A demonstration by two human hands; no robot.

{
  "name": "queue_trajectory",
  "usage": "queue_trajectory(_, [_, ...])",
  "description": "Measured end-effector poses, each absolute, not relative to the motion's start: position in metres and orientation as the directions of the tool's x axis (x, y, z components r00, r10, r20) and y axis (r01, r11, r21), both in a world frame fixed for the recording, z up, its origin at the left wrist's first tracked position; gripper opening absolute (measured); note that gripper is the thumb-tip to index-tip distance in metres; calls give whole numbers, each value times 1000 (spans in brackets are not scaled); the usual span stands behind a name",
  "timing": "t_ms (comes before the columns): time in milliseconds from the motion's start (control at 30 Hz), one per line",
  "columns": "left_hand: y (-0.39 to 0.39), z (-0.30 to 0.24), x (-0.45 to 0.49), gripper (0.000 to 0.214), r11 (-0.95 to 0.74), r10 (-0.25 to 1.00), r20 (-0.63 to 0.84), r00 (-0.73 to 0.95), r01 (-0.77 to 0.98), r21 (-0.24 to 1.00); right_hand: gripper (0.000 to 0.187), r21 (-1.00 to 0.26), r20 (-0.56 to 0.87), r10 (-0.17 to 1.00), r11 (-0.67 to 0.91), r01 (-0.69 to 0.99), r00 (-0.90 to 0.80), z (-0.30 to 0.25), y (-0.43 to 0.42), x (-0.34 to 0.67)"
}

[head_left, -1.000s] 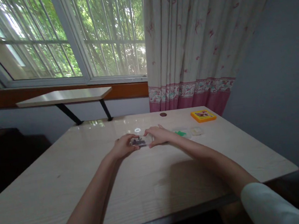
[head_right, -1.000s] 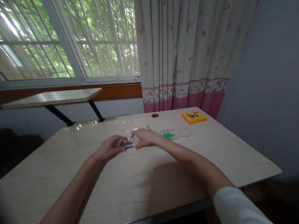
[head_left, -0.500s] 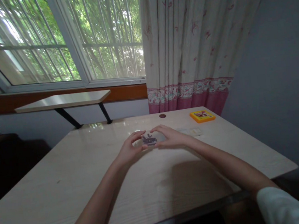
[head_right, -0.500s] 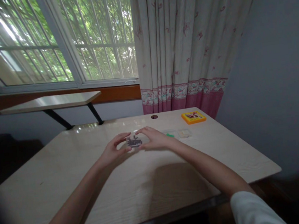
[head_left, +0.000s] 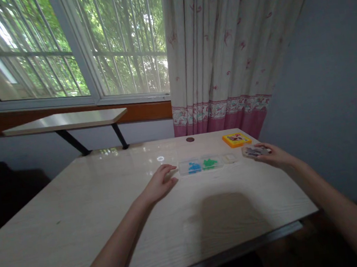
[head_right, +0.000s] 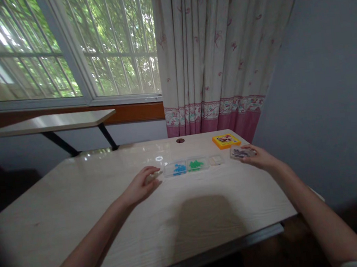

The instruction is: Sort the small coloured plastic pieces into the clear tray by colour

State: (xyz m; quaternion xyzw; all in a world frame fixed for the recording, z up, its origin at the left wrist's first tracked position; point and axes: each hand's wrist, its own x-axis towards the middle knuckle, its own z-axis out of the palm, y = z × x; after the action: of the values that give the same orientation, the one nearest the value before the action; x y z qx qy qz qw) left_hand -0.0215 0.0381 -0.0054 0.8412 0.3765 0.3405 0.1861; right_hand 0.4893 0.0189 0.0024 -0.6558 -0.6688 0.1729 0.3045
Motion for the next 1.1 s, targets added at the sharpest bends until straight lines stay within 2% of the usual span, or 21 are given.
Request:
queue_trajectory(167, [38,-10,-21,33,-644,762,415,498,516,564,52,-526,214,960,271,806,-183,-9,30,499])
queue_trajectory(333, [42,-14,-20,34,-633,772,425,473,507,585,47,-325,246,947,279,904,-204,-6,45,498])
queue_trajectory(500, [56,-9,-12,39,-615,787,430,441,520,593,45,-214,280,924,325,921,-261,-12,52,492])
queue_trajectory(900, [82,-21,12,73,-568,808,319,495,509,647,46,-89,358,912,246,965,-199,-32,72,485])
queue_trajectory(1100, [89,-27,13,71,-523,828,269,492,502,689,51,-5,288,941,189,982,-179,-14,67,473])
